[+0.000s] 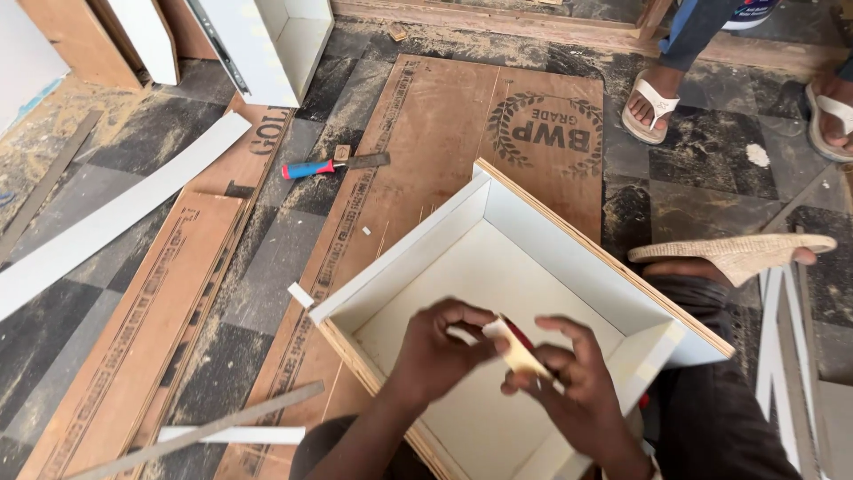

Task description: Applying adhesive and edge banding to the wooden edges of a drawer box.

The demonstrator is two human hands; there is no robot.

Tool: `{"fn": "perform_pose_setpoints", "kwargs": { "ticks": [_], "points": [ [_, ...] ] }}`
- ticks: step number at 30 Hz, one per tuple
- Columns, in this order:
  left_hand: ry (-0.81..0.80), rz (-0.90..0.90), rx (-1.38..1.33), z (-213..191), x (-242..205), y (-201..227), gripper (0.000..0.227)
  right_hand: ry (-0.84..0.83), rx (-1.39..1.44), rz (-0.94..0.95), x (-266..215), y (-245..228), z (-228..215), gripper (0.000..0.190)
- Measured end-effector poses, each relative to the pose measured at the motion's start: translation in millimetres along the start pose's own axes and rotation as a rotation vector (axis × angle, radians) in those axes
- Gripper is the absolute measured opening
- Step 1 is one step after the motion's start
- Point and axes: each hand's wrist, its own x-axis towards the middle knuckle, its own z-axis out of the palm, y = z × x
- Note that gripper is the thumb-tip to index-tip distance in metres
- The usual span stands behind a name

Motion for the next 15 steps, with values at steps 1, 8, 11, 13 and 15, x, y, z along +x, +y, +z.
{"fn": "perform_pose_setpoints", "kwargs": {
  "ticks": [1, 8, 11, 13, 15],
  "points": [
    [0.028, 0.053, 0.056, -4, 18, -6, 0.026, -0.026, 0.02, -0.044, 17, 3, -2, 0.065],
    [0.302, 0.143, 0.564, -43, 194, -20, 0.008, -0.07, 0.151, 0.062, 183, 19, -30, 0.045],
    [0.438, 0.085, 0.656, -47, 257, -30, 0.012, 0.138, -0.209, 0.28, 242, 14, -12, 0.03],
    [0.457, 0.035, 0.685, -41, 283, -36, 0.015, 0.171, -0.157, 0.275, 267, 27, -18, 0.026],
    [0.477, -0.011, 0.718, -40, 306, -44, 0.018, 0.204, -0.101, 0.266, 290, 46, -21, 0.023]
  ]
}}
